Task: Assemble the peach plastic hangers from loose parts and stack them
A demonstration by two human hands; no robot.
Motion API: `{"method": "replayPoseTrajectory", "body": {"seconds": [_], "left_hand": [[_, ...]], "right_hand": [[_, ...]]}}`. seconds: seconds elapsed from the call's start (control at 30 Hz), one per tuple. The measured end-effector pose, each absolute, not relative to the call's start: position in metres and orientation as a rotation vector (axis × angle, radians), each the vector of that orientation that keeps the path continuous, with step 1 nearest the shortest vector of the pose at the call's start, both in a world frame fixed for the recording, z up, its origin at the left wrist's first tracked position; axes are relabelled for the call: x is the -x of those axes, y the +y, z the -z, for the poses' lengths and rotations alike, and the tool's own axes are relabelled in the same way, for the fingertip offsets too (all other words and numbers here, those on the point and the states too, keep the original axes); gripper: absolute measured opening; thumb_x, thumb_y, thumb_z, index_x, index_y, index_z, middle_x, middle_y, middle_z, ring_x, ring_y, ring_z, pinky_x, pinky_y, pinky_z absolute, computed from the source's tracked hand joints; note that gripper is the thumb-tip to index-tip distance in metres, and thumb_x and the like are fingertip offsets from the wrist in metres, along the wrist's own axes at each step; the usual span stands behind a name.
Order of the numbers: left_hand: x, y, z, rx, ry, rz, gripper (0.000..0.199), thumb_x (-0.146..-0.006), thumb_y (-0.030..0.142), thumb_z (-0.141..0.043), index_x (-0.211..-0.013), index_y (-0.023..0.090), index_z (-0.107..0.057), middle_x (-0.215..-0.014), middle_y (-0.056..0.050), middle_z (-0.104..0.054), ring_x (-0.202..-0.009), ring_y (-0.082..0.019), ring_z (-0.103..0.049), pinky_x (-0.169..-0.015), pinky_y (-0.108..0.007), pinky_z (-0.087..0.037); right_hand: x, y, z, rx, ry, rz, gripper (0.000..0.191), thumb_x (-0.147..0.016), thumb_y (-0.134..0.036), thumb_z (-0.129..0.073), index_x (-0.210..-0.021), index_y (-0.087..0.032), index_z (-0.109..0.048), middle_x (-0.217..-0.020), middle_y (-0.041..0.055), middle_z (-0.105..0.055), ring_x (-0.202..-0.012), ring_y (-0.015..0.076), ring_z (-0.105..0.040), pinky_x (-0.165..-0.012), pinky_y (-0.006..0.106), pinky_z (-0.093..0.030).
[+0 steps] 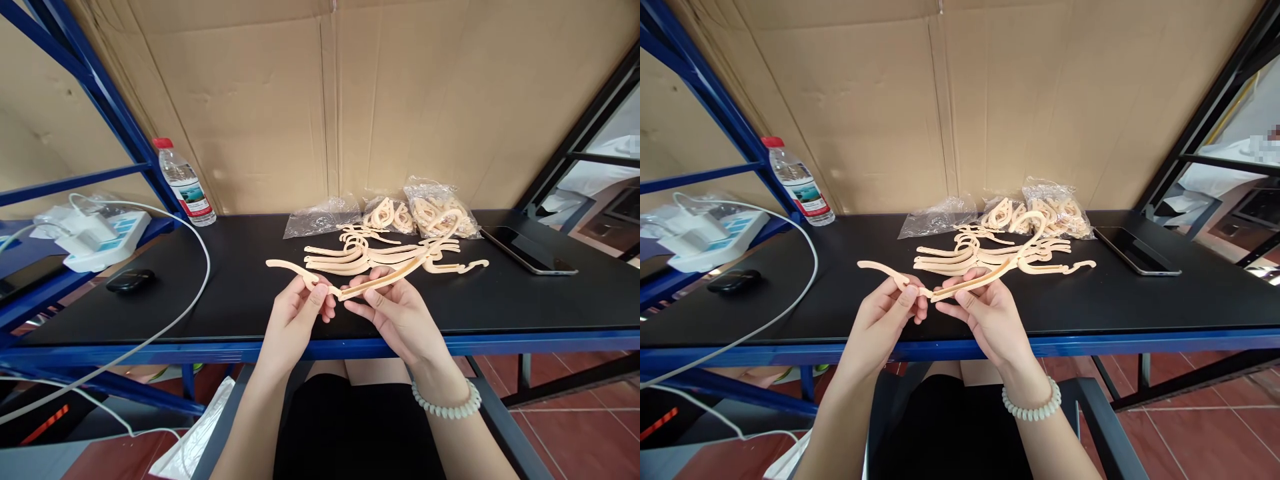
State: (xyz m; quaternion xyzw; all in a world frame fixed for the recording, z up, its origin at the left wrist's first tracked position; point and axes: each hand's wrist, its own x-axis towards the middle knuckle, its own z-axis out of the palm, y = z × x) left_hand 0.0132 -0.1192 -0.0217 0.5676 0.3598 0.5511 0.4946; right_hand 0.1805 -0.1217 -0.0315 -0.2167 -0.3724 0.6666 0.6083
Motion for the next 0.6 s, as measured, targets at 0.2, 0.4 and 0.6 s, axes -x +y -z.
{"method": "replayPoseTrajectory", "body": {"seconds": [0.2, 0.4, 0.6], "left_hand": [[-0.0127, -0.1192, 0.0161, -1.438, 0.928, -1.217, 0.022, -0.088, 0.036, -0.065, -0.081, 0.016, -0.058, -0.066, 0.002, -0.056, -0.056, -0.009, -0.050, -0.052, -0.022, -0.039], [-0.0119, -0.1204, 0.0161, -1.427, 0.908, -1.250, 0.024, -0.090, 0.036, -0.062, -0.077, 0.018, -0.053, -0.066, 0.004, -0.049, -0.058, -0.008, -0.044, -0.055, -0.022, -0.037], [-0.0163, -0.1217, 0.0156, -1.457, 0.914, -1.295, 0.017, -0.089, 0.027, -0.060, -0.078, 0.018, -0.050, -0.078, 0.001, -0.058, -0.065, -0.010, -0.054, -0.062, -0.023, -0.046]], "right_hand": [[-0.1796, -0.1233, 0.0320, 0.499, -0.892, -1.522, 0.026, -0.076, -0.017, -0.078, -0.093, -0.022, -0.059, -0.091, 0.0024, -0.075, -0.088, 0.0157, -0.071, -0.083, 0.032, -0.059], [-0.1812, -0.1244, 0.0316, 0.470, -0.883, -1.516, 0.026, -0.077, -0.016, -0.077, -0.092, -0.023, -0.056, -0.092, 0.0011, -0.074, -0.092, 0.0179, -0.071, -0.085, 0.037, -0.059], [-0.1795, -0.1259, 0.0305, 0.464, -0.913, -1.494, 0.031, -0.078, -0.017, -0.077, -0.097, -0.025, -0.054, -0.091, 0.0002, -0.072, -0.092, 0.0181, -0.070, -0.085, 0.039, -0.059]]}}
